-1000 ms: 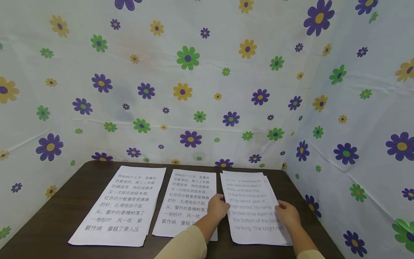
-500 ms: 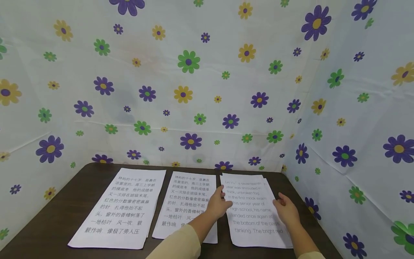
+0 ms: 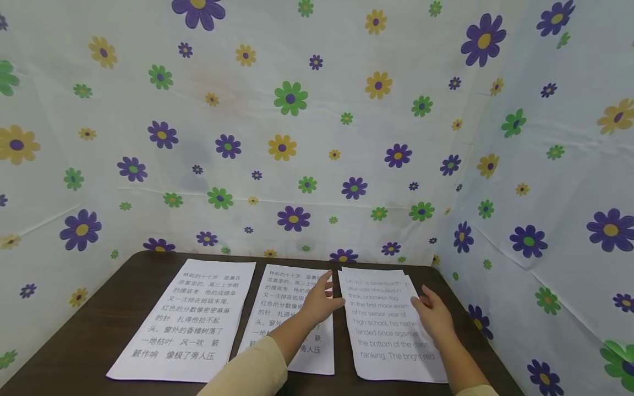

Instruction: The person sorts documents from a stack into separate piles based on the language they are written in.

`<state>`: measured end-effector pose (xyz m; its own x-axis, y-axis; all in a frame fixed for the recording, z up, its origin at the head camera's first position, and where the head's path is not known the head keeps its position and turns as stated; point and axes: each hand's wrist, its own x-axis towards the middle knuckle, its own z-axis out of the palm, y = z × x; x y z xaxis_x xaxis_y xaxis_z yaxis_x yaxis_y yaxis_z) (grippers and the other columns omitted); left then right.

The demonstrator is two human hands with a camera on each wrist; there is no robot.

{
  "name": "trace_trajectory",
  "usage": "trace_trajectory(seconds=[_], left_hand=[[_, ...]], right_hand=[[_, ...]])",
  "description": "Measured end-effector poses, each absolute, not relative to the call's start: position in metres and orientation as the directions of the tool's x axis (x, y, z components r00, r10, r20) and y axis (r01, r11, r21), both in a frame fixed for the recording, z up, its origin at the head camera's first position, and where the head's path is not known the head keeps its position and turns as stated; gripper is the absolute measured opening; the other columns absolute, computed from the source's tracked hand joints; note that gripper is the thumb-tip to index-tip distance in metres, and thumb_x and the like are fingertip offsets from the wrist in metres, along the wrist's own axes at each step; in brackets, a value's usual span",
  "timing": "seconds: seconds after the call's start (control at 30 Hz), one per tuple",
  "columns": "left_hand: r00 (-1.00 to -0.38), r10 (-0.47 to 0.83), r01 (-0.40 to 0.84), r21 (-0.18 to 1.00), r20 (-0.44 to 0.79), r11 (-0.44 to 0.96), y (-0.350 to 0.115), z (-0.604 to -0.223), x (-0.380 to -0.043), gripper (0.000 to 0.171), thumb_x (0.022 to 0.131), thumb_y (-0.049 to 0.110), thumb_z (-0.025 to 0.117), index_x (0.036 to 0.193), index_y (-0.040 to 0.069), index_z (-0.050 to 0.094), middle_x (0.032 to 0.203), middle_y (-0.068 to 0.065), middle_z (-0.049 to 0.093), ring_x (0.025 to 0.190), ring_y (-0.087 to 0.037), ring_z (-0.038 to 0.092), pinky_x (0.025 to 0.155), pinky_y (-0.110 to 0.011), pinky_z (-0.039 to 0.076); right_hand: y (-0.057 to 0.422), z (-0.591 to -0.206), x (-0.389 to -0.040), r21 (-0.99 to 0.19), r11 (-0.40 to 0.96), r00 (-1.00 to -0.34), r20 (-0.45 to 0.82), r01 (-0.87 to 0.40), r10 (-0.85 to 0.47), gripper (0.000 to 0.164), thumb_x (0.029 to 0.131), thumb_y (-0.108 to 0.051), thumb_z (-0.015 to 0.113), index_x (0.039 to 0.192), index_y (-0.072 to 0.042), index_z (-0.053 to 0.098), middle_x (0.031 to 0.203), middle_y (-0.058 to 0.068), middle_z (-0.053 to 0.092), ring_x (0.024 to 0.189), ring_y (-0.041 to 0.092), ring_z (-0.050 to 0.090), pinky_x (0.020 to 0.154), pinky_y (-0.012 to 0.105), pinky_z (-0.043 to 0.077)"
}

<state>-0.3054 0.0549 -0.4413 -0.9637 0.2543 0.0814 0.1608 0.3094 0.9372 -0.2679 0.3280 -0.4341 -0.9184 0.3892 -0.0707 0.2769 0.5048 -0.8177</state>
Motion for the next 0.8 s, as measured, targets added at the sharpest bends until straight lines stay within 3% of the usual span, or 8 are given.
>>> trace_trajectory(seconds=[0.4, 0.8], left_hand=[[-0.971, 0.224, 0.160, 0.931, 0.088, 0.328, 0.012, -0.432, -0.315, 0.082, 0.085, 0.018, 0.071, 0.153, 0.008, 0.028, 0.145, -0.023, 0.048, 0.131, -0.041, 0.050, 0.105, -0.052, 0.047], [-0.986, 0.145, 0.136, 0.922, 0.088, 0.362, -0.026, -0.428, -0.320, 0.078, 0.085, 0.019, 0.070, 0.152, 0.009, 0.032, 0.146, -0.020, 0.049, 0.132, -0.040, 0.049, 0.107, -0.054, 0.044]], right_hand=[[0.303, -0.426, -0.274, -0.825, 0.512, -0.937, -0.060, 0.241, 0.345, 0.070, 0.099, -0.036, 0.050, 0.156, -0.010, 0.020, 0.152, 0.028, 0.033, 0.134, 0.047, 0.039, 0.108, 0.060, 0.039], [0.279, -0.419, -0.279, -0.819, 0.531, -0.952, -0.055, 0.215, 0.300, 0.069, 0.098, -0.035, 0.051, 0.156, -0.009, 0.023, 0.151, 0.028, 0.036, 0.135, 0.047, 0.041, 0.107, 0.058, 0.043]])
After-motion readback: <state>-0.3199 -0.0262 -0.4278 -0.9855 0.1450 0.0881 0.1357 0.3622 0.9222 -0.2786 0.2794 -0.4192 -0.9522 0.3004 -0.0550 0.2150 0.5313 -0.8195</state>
